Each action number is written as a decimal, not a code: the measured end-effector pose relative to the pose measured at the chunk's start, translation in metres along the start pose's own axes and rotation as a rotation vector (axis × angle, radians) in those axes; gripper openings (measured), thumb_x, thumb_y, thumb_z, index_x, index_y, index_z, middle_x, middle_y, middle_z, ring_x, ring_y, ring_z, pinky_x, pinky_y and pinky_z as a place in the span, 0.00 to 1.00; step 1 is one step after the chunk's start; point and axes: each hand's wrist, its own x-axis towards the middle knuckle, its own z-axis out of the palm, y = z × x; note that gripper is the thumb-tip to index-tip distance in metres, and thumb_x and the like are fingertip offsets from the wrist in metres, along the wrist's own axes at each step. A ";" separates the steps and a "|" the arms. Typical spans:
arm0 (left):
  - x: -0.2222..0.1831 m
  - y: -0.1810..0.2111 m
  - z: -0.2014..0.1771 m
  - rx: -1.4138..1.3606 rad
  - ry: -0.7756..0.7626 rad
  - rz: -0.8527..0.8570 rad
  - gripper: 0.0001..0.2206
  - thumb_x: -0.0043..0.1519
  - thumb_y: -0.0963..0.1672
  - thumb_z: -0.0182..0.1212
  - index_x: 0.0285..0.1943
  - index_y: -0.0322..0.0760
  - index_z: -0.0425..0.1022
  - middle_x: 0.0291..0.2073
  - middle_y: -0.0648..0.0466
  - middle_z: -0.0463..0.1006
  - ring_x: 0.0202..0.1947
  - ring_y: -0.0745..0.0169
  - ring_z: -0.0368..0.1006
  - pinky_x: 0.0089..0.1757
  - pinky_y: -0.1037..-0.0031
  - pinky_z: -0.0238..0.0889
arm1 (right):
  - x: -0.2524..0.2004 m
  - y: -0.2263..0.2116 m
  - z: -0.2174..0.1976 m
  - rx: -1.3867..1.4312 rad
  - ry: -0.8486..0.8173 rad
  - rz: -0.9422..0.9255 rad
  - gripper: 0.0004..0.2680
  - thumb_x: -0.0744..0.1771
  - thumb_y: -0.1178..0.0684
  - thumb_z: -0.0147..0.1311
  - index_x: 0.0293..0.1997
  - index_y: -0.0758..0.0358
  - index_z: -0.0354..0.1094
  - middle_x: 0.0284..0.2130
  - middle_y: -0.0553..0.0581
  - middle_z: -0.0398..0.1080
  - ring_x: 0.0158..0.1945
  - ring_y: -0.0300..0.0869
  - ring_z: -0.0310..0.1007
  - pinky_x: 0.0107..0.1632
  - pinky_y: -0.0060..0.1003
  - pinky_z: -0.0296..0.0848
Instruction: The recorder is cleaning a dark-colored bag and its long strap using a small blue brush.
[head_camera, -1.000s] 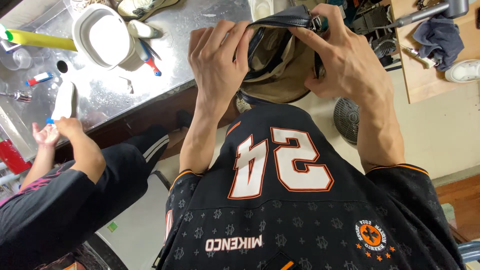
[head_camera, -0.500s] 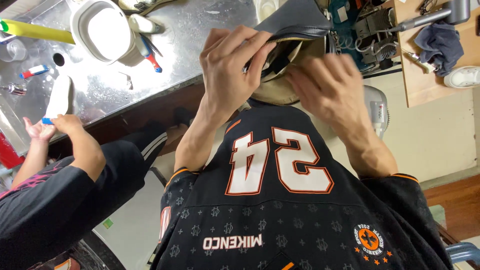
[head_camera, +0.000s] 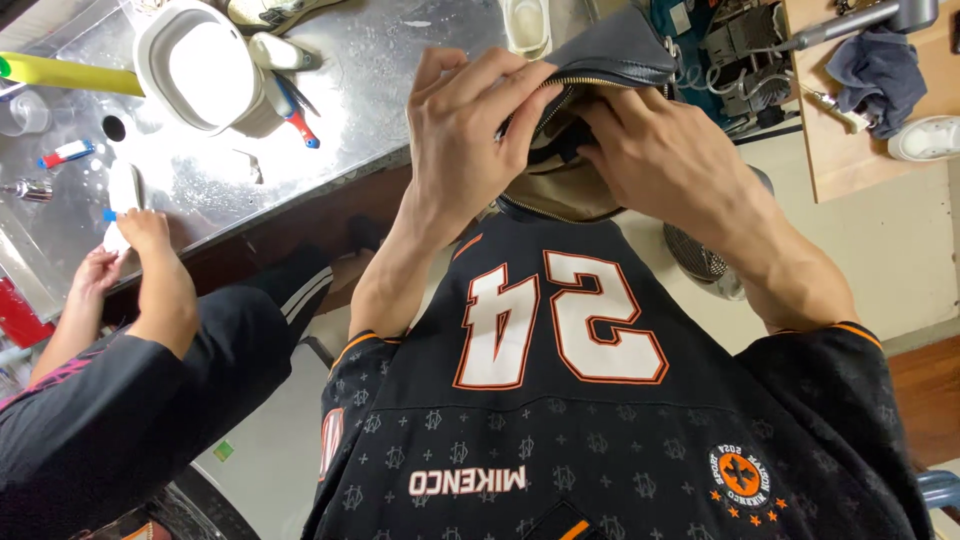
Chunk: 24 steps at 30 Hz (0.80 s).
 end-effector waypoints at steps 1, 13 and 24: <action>0.001 -0.002 0.001 0.002 0.003 -0.002 0.04 0.67 0.42 0.70 0.47 0.40 0.83 0.37 0.62 0.79 0.33 0.64 0.72 0.46 0.69 0.59 | -0.001 0.004 0.000 -0.001 -0.001 -0.004 0.13 0.69 0.51 0.59 0.56 0.70 0.71 0.53 0.63 0.70 0.50 0.51 0.74 0.45 0.39 0.76; 0.004 -0.022 0.012 -0.074 -0.004 -0.044 0.04 0.66 0.44 0.70 0.42 0.39 0.84 0.32 0.61 0.79 0.25 0.62 0.69 0.43 0.69 0.61 | 0.002 0.027 0.005 0.163 -0.049 -0.079 0.12 0.67 0.49 0.63 0.49 0.63 0.68 0.48 0.60 0.70 0.50 0.55 0.76 0.50 0.44 0.76; 0.004 -0.039 0.025 -0.175 -0.052 -0.111 0.06 0.67 0.44 0.69 0.42 0.37 0.85 0.35 0.59 0.82 0.23 0.64 0.72 0.35 0.73 0.66 | 0.004 0.028 0.008 -0.030 -0.002 -0.112 0.12 0.67 0.50 0.62 0.52 0.62 0.71 0.47 0.57 0.69 0.52 0.49 0.75 0.55 0.41 0.75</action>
